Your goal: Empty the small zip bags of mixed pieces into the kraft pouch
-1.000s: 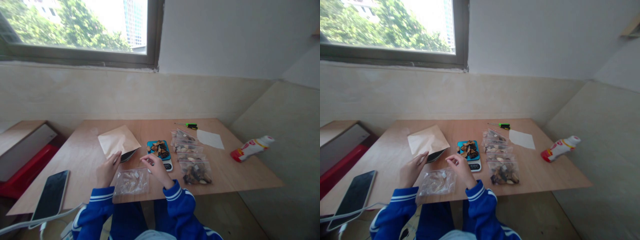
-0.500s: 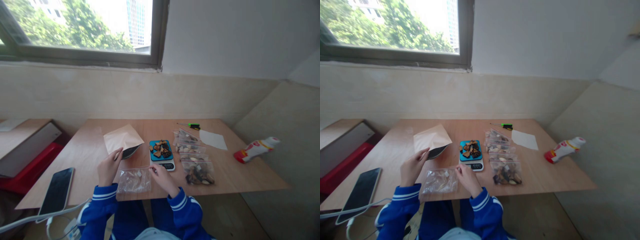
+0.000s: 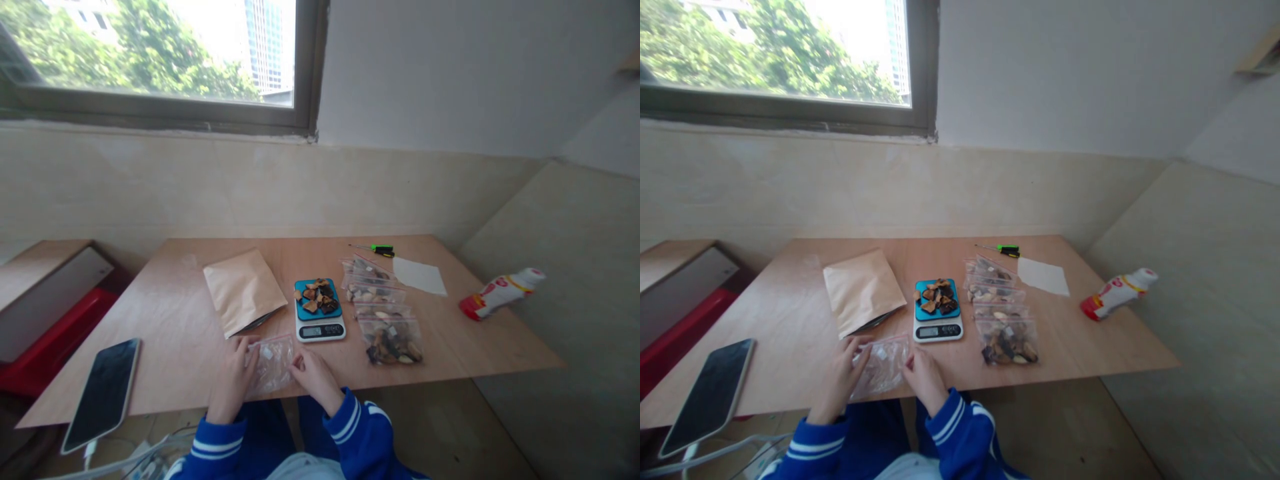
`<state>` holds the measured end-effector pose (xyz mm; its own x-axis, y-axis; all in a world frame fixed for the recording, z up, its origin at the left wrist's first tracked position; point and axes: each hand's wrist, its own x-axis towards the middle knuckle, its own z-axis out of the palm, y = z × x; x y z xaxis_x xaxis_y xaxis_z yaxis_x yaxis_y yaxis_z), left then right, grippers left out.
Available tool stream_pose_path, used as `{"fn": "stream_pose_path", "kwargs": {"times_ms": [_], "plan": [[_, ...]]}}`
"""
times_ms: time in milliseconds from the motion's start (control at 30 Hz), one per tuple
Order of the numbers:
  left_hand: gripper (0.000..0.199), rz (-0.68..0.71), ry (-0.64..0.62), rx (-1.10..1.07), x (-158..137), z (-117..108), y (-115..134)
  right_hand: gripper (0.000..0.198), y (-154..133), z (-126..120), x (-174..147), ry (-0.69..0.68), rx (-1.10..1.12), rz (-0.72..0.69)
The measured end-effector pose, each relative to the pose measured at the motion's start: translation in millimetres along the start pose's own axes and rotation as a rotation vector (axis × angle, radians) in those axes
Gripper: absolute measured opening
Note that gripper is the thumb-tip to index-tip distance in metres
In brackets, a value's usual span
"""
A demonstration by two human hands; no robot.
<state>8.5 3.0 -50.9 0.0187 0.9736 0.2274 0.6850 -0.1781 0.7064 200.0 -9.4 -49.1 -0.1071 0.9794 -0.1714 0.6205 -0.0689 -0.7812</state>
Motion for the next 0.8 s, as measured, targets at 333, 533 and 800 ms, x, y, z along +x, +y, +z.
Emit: {"fn": "stream_pose_path", "kwargs": {"times_ms": [333,533,800], "plan": [[0.031,0.0,-0.07,-0.323,-22.6,-4.5,47.0,0.012,-40.0,-12.8,-7.6,-0.017,0.482,-0.29],[0.027,0.076,-0.016,-0.336,-16.4,-15.8,63.5,0.024,-46.5,-18.1,-11.2,0.065,0.783,-0.253],[0.021,0.205,0.09,-0.282,-13.7,-9.1,78.9,0.035,-50.2,-32.5,-14.7,0.045,0.855,-0.254]]}}
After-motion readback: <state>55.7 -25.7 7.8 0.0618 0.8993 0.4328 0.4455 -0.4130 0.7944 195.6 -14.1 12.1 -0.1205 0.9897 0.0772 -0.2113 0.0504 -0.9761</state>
